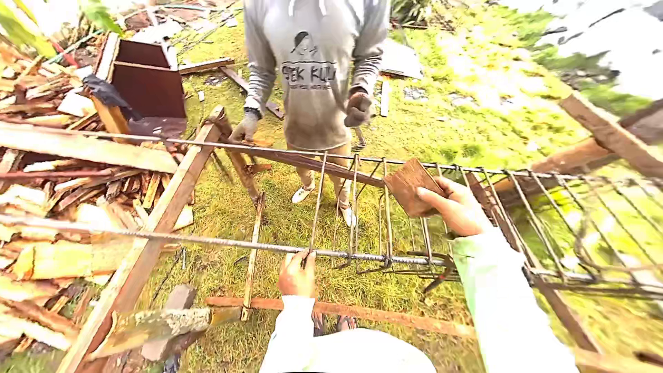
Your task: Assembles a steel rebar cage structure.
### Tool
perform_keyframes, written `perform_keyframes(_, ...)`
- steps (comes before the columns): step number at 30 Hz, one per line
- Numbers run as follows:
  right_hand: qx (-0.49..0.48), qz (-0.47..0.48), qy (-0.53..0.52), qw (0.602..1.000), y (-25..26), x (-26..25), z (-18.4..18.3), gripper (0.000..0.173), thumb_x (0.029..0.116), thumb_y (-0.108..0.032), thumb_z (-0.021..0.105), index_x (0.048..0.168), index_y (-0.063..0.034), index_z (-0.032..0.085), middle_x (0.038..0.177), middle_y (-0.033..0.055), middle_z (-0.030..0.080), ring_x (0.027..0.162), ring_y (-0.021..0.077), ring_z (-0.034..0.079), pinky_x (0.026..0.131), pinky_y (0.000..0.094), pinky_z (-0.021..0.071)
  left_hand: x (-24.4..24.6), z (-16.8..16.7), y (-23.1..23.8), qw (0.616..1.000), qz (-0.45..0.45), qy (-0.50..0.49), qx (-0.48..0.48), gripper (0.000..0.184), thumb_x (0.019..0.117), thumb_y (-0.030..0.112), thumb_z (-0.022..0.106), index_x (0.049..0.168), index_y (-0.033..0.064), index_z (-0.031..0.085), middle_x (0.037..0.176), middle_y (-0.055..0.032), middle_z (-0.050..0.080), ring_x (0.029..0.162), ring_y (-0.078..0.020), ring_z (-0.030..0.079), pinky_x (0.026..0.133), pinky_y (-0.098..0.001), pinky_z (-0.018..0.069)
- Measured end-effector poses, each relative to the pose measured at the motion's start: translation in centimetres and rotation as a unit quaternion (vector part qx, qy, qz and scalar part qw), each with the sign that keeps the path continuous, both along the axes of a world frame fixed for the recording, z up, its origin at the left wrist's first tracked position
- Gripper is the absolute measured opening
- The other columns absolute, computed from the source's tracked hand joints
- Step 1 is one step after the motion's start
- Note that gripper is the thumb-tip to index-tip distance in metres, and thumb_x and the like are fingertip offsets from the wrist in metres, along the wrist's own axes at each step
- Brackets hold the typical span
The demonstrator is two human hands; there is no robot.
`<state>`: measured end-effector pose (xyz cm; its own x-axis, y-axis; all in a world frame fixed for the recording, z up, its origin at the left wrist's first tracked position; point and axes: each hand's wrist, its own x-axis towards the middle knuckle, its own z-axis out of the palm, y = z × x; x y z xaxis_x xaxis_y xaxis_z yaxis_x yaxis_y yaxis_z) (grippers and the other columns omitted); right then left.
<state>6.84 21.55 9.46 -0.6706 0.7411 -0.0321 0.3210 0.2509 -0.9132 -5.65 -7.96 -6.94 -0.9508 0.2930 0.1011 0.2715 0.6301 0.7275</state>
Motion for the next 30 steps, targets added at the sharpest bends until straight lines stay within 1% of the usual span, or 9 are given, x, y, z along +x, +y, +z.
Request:
perform_keyframes(3,-0.18,-0.196,0.054,0.962,2.1,6.1,-4.5,0.029,0.1086,-0.018,0.05,0.133,-0.0034,0.054,0.098,0.0131,0.068,0.072,0.02,0.069,0.058,0.0364,0.0592,0.1,1.2,0.0,1.0,0.0,-0.019,0.015,0.022,0.0887,0.027,0.081,0.105,0.0114,0.081,0.1,-0.0098,0.075,0.092,-0.0243,0.072,0.086,-0.0488,0.0587)
perform_keyframes(7,-0.181,-0.369,0.017,0.911,4.5,13.2,-6.7,0.036,0.1091,-0.021,0.049,0.14,-0.0032,0.05,0.11,0.02,0.064,0.083,0.0258,0.065,0.069,0.0443,0.0554,0.0,1.3,0.1,0.999,-0.005,-0.018,0.035,0.02,0.088,0.018,0.081,0.103,0.0044,0.079,0.1,-0.0151,0.073,0.087,-0.0252,0.071,0.083,-0.046,0.0587)
perform_keyframes(11,-0.134,-0.362,-0.06,0.92,7.2,16.7,-6.1,0.036,0.1058,-0.016,0.057,0.138,-0.0009,0.055,0.12,0.0264,0.063,0.092,0.0344,0.066,0.078,0.0533,0.056,-0.5,1.1,-0.1,0.999,-0.018,-0.014,0.029,0.022,0.0869,0.016,0.082,0.102,0.0011,0.078,0.098,-0.0169,0.073,0.086,-0.0257,0.071,0.084,-0.0459,0.0579)
perform_keyframes(13,-0.15,-0.38,-0.034,0.912,9.0,17.3,-6.5,0.042,0.1034,-0.015,0.062,0.141,-0.0011,0.052,0.127,0.027,0.06,0.096,0.0357,0.066,0.081,0.054,0.0558,-0.9,0.5,-0.3,0.999,-0.024,-0.001,0.03,0.022,0.0867,0.016,0.082,0.101,0.0001,0.078,0.096,-0.0177,0.073,0.088,-0.0277,0.071,0.086,-0.0479,0.0571)
perform_keyframes(16,-0.248,-0.462,0.132,0.841,11.0,16.6,-8.7,0.045,0.1024,-0.015,0.061,0.144,-0.0043,0.048,0.123,0.0204,0.061,0.092,0.0269,0.067,0.076,0.0429,0.0585,-1.2,-0.4,-0.4,0.999,-0.026,0.032,0.026,0.023,0.0855,0.016,0.083,0.099,-0.0011,0.078,0.093,-0.0191,0.074,0.089,-0.0309,0.071,0.088,-0.0503,0.056)
perform_keyframes(18,-0.326,-0.483,0.224,0.781,10.8,14.8,-10.4,0.035,0.1041,-0.022,0.056,0.135,-0.0065,0.052,0.107,0.0126,0.065,0.079,0.0193,0.068,0.067,0.0334,0.0588,-1.2,-0.6,-0.3,0.999,-0.018,0.041,0.028,0.023,0.0848,0.015,0.083,0.1,-0.0022,0.078,0.092,-0.0202,0.074,0.088,-0.0306,0.072,0.087,-0.048,0.0568)
perform_keyframes(23,-0.381,-0.491,0.342,0.705,10.4,11.7,-14.6,0.029,0.1035,-0.019,0.058,0.127,-0.0016,0.055,0.102,0.011,0.064,0.081,0.0171,0.068,0.072,0.029,0.0591,-0.8,0.0,0.0,0.999,0.003,0.006,0.031,0.023,0.086,0.013,0.082,0.101,-0.0032,0.077,0.094,-0.0197,0.075,0.089,-0.0271,0.072,0.088,-0.0438,0.0572)
perform_keyframes(26,-0.357,-0.509,0.357,0.697,11.0,11.1,-14.7,0.037,0.1034,-0.015,0.059,0.136,-0.0001,0.049,0.113,0.0141,0.061,0.088,0.0188,0.068,0.076,0.0305,0.06,-0.9,-0.3,-0.1,1.0,0.0,-0.008,0.024,0.024,0.0876,0.015,0.081,0.103,-0.0021,0.077,0.096,-0.0182,0.074,0.09,-0.0248,0.072,0.089,-0.0424,0.0575)
perform_keyframes(30,-0.366,-0.509,0.286,0.725,11.1,11.3,-14.4,0.038,0.1016,-0.02,0.062,0.133,-0.0003,0.052,0.106,0.0148,0.063,0.081,0.0215,0.068,0.07,0.0339,0.0601,-0.9,-0.5,0.0,1.0,0.003,-0.001,0.025,0.023,0.0867,0.014,0.082,0.102,-0.0025,0.077,0.096,-0.0184,0.074,0.09,-0.0238,0.072,0.088,-0.0401,0.0581)
